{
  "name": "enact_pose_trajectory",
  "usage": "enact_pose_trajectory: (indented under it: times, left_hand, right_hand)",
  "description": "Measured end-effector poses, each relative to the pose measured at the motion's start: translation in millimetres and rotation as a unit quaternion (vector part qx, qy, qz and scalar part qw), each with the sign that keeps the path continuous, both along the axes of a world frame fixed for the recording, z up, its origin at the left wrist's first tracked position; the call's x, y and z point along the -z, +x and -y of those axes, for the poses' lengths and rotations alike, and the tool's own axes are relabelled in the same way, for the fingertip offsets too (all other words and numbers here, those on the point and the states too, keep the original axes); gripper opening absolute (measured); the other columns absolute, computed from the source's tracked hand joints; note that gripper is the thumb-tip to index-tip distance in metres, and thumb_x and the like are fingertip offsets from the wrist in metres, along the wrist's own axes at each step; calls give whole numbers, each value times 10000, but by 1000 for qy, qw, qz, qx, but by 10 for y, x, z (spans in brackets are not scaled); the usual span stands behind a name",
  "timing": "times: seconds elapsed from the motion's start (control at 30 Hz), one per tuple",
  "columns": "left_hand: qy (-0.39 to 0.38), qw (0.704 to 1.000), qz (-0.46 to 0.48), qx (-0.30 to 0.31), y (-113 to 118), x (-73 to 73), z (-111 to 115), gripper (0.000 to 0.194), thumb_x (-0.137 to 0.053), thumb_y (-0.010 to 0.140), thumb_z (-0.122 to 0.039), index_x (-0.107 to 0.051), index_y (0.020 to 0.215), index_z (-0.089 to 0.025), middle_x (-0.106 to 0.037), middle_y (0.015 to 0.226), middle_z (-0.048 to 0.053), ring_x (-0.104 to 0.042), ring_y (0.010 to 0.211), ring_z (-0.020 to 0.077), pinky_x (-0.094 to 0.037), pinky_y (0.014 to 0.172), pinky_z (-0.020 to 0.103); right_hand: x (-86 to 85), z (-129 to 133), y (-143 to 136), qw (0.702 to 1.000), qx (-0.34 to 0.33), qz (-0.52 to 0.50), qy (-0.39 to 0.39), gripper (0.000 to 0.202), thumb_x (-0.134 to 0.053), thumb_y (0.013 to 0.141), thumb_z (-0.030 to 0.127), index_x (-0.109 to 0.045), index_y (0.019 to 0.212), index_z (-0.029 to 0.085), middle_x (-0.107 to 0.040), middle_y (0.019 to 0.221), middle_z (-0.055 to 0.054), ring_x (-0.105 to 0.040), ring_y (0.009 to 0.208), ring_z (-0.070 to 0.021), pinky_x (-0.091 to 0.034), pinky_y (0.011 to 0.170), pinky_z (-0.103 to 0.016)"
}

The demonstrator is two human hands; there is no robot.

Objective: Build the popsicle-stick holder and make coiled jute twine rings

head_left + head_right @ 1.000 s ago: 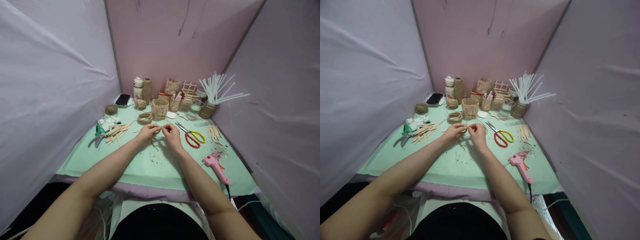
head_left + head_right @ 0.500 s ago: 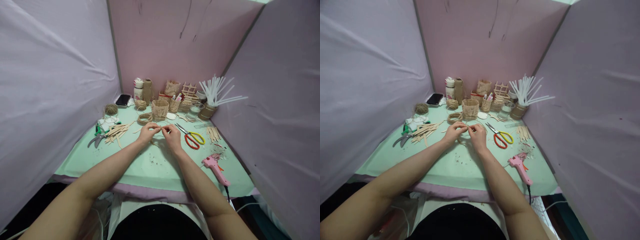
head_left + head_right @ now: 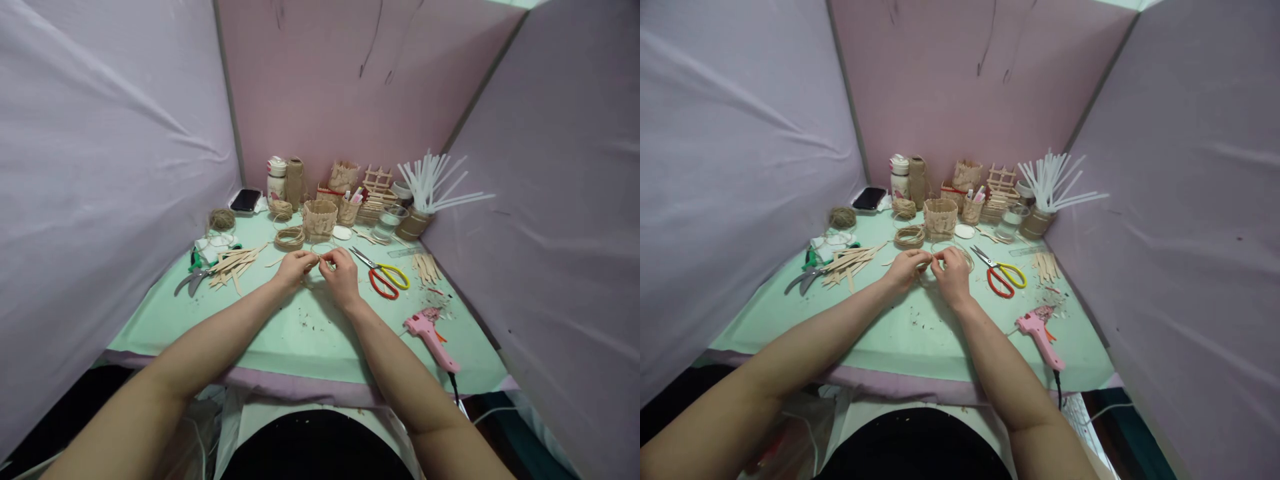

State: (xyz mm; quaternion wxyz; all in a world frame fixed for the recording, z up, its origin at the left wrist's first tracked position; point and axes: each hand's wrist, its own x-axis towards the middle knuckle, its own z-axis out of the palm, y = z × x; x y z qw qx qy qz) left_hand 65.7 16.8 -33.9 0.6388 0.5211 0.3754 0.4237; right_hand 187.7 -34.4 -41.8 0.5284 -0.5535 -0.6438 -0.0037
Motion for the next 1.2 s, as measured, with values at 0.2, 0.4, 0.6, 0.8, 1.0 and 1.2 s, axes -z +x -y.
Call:
enact_pose_trajectory:
  times: [0.2,0.4,0.6,0.8,1.0,1.2]
  left_hand:
    - [-197,972,88,96,-73,-110,-30,148,-690,606,-188,-550,580,-151,-537,566,3,-489,538,89,-448,569,249]
    - [75,997,-15,32,-86,-79,1,242,-726,640,-352,-644,752,-154,-628,726,21,-573,721,130,-467,665,249]
    - [183,979,-69,55,-82,-22,-5,250,-648,720,-359,-635,866,-157,-636,747,21,-559,649,124,-434,606,250]
    - [250,954,-159,42,-109,-39,-8,201,-580,760,-346,-652,722,-163,-600,642,9,-503,617,129,-392,581,244]
    - [241,951,-178,77,-139,-134,24,194,-602,733,-352,-643,692,-167,-587,598,-1,-468,551,117,-353,512,226]
    - [231,955,-167,77,-116,-100,17,208,-601,733,-350,-644,659,-160,-614,629,19,-489,579,124,-378,557,243]
  right_hand:
    - [-21,22,-21,999,-33,-30,13,108,-526,827,251,-584,747,208,-584,805,-39,-523,783,-171,-425,716,-312]
    - [-64,20,5,995,-19,-87,-39,122,-546,797,284,-583,714,203,-576,741,-20,-498,686,-152,-416,650,-289]
    - [-57,-5,46,991,-16,-117,-59,139,-532,802,301,-567,712,200,-551,730,-12,-492,695,-152,-404,654,-283]
    - [-6,-37,60,995,1,-76,-59,137,-503,815,284,-519,704,207,-545,746,-18,-487,726,-161,-398,688,-296]
    - [21,-73,43,996,45,-62,-51,97,-484,795,245,-503,706,210,-544,750,-23,-490,753,-170,-391,705,-303]
    - [-30,-58,106,986,18,-134,-93,109,-498,757,271,-542,692,195,-568,708,-14,-499,698,-156,-400,677,-287]
